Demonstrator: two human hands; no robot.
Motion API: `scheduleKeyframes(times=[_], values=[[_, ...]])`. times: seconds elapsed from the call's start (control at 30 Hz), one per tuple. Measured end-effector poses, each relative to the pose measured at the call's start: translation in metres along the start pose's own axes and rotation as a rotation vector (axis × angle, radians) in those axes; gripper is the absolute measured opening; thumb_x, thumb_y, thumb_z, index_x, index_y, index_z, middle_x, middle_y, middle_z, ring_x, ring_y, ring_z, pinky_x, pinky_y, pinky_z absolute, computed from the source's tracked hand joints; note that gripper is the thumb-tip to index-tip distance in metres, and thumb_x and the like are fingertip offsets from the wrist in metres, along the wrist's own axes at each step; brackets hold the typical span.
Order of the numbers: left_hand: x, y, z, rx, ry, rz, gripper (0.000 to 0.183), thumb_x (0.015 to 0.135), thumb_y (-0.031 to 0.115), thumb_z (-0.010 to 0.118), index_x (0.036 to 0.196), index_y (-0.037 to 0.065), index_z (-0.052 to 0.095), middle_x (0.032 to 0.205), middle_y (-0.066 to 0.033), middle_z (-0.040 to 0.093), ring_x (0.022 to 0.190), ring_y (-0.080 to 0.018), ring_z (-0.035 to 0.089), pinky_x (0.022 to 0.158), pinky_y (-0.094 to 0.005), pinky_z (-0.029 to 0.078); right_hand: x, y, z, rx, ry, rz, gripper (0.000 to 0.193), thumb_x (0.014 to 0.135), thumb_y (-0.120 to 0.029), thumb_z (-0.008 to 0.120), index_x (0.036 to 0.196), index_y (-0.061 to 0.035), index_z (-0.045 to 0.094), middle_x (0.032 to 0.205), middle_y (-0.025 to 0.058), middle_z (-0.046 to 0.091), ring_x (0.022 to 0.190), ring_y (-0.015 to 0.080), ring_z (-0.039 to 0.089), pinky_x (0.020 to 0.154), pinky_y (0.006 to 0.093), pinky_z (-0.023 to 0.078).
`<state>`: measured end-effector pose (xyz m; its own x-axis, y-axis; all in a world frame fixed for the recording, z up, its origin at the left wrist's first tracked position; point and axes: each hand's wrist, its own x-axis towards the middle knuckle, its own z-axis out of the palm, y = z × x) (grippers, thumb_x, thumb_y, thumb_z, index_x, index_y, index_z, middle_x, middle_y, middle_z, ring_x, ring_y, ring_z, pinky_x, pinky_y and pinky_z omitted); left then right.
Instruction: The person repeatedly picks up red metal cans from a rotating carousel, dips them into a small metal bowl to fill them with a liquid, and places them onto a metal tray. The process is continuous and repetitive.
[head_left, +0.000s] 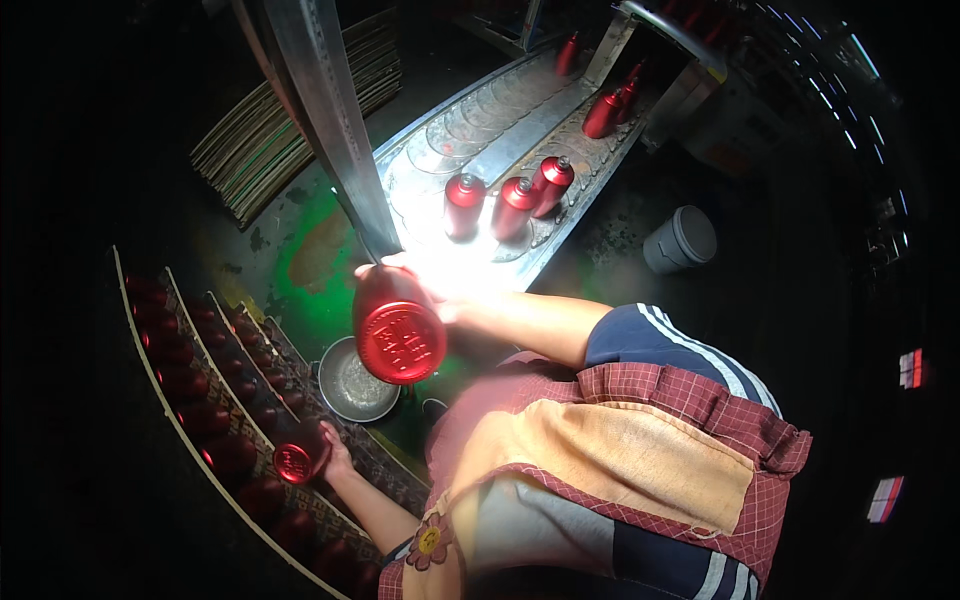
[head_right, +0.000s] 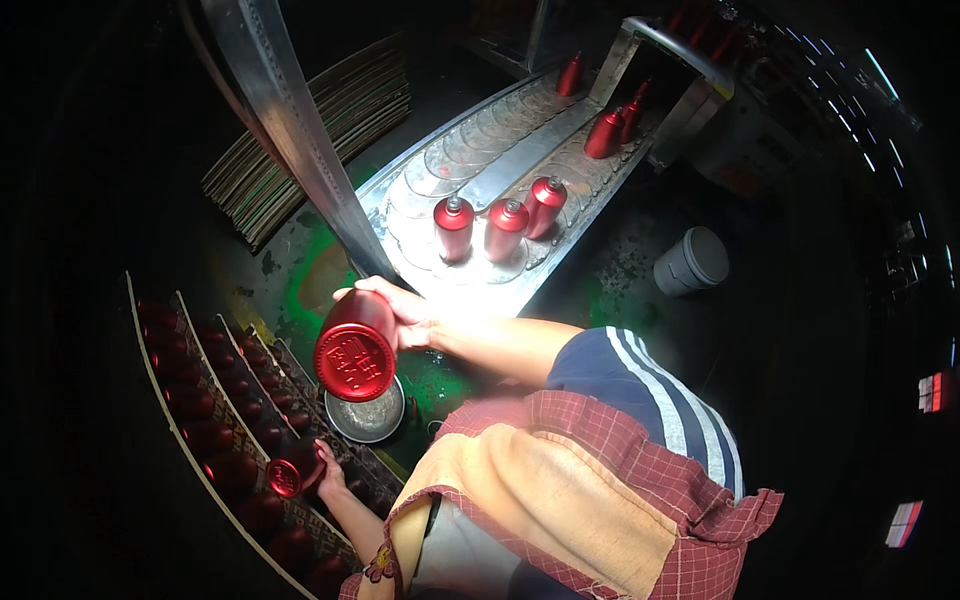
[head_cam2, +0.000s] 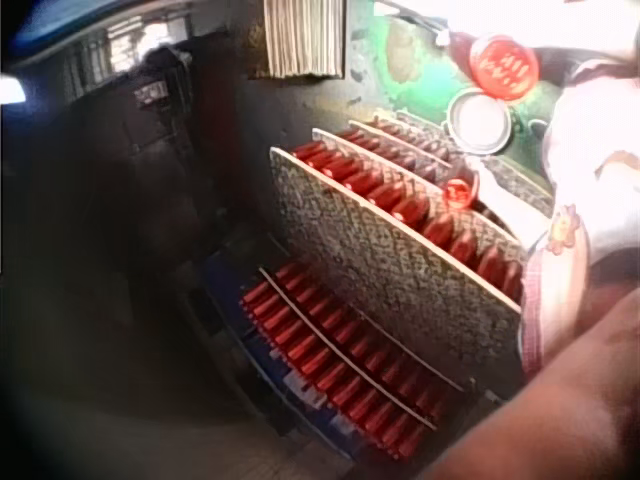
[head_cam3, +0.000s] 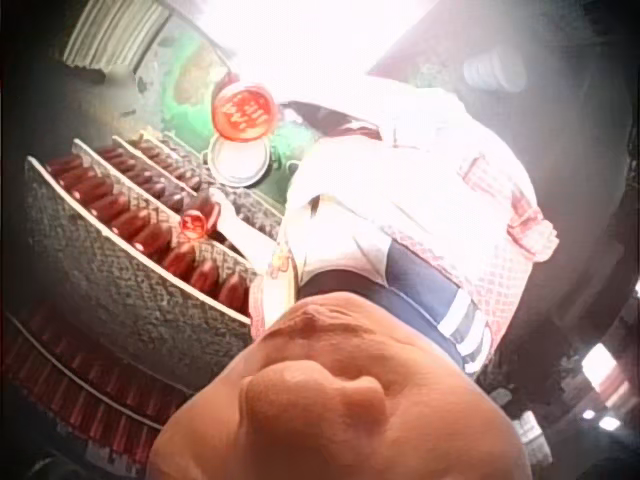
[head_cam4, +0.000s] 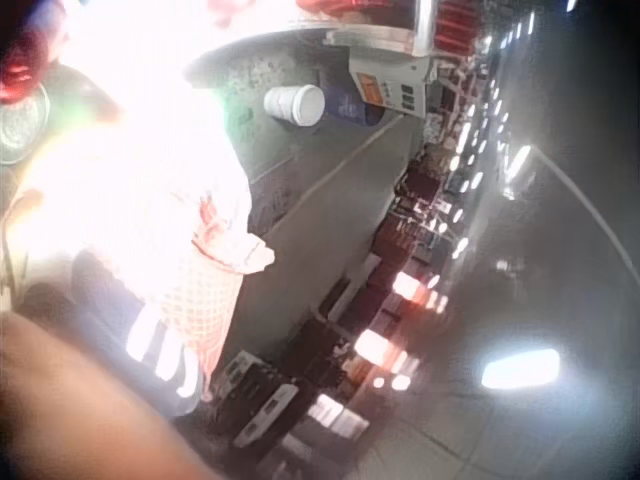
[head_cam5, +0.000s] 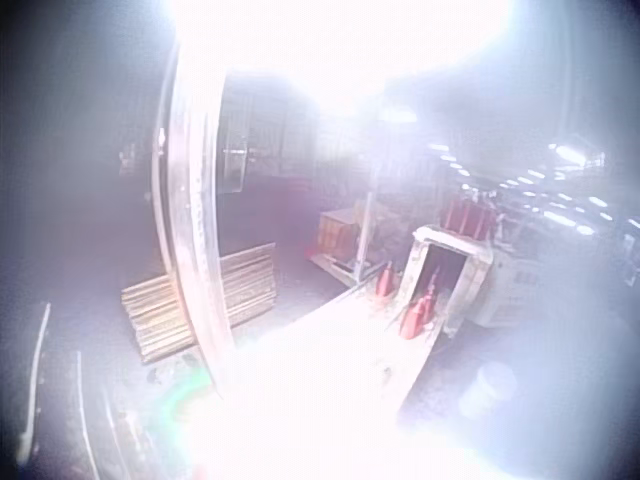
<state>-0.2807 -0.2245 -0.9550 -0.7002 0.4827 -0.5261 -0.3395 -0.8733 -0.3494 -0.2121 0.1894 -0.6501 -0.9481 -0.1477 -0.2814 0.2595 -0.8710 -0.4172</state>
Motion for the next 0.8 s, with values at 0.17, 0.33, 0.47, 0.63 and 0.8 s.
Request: scheduleKeyframes(times=[0.17, 0.33, 0.47, 0.63, 0.8], values=[[-0.066, -0.055, -0.015, 0.326, -0.004, -0.143, 0.056, 0.091, 0.040, 0.056, 0.136, 0.007, 0.050, 0.133, -0.0163, 0.054, 0.124, -0.0427, 0.048, 0.095, -0.0585, 0.048, -0.198, -0.183, -0.040, -0.322, 0.384, -0.789, 0.042, 0.090, -0.036, 0.064, 0.124, -0.0113, 0.059, 0.114, 0.0072, 0.063, 0.105, 0.0198, 0.063, 0.089, 0.0393, 0.056], [-0.078, -0.193, 0.043, 0.817, -0.056, -0.152, 0.053, 0.093, 0.040, 0.056, 0.134, 0.008, 0.051, 0.128, -0.0148, 0.058, 0.119, -0.0373, 0.053, 0.095, -0.0527, 0.050, -0.329, -0.342, -0.100, -0.974, 1.046, -1.313, 0.036, 0.085, -0.024, 0.074, 0.116, -0.0081, 0.068, 0.113, 0.0056, 0.064, 0.098, 0.0159, 0.063, 0.088, 0.0273, 0.049], [-0.059, -0.356, 0.143, 1.117, -0.471, -0.115, 0.051, 0.094, 0.040, 0.056, 0.133, 0.009, 0.052, 0.124, -0.0136, 0.061, 0.114, -0.0330, 0.058, 0.095, -0.0480, 0.051, -0.314, -0.413, -0.212, -1.726, 1.406, -1.316, 0.039, 0.076, -0.021, 0.078, 0.114, -0.0189, 0.072, 0.111, 0.0096, 0.061, 0.109, 0.0267, 0.055, 0.098, 0.0357, 0.044], [0.025, -0.578, 0.249, 1.513, -0.673, 0.576, 0.048, 0.095, 0.017, 0.058, 0.138, -0.002, 0.048, 0.122, -0.0148, 0.062, 0.104, -0.0223, 0.064, 0.094, -0.0349, 0.052, -0.262, -0.458, -0.339, -1.790, 1.437, -0.980, 0.042, 0.072, -0.024, 0.080, 0.113, -0.0320, 0.072, 0.128, 0.0119, 0.052, 0.117, 0.0357, 0.049, 0.103, 0.0428, 0.042], [0.168, -0.718, 0.249, 2.022, -0.978, 1.190, 0.038, 0.083, 0.009, 0.078, 0.120, 0.005, 0.070, 0.118, -0.0076, 0.059, 0.111, -0.0195, 0.057, 0.099, -0.0301, 0.044, -0.255, -0.473, -0.385, -1.874, 1.317, -0.912, 0.044, 0.074, -0.022, 0.078, 0.115, -0.0329, 0.072, 0.139, 0.0151, 0.045, 0.125, 0.0381, 0.042, 0.107, 0.0432, 0.038]])
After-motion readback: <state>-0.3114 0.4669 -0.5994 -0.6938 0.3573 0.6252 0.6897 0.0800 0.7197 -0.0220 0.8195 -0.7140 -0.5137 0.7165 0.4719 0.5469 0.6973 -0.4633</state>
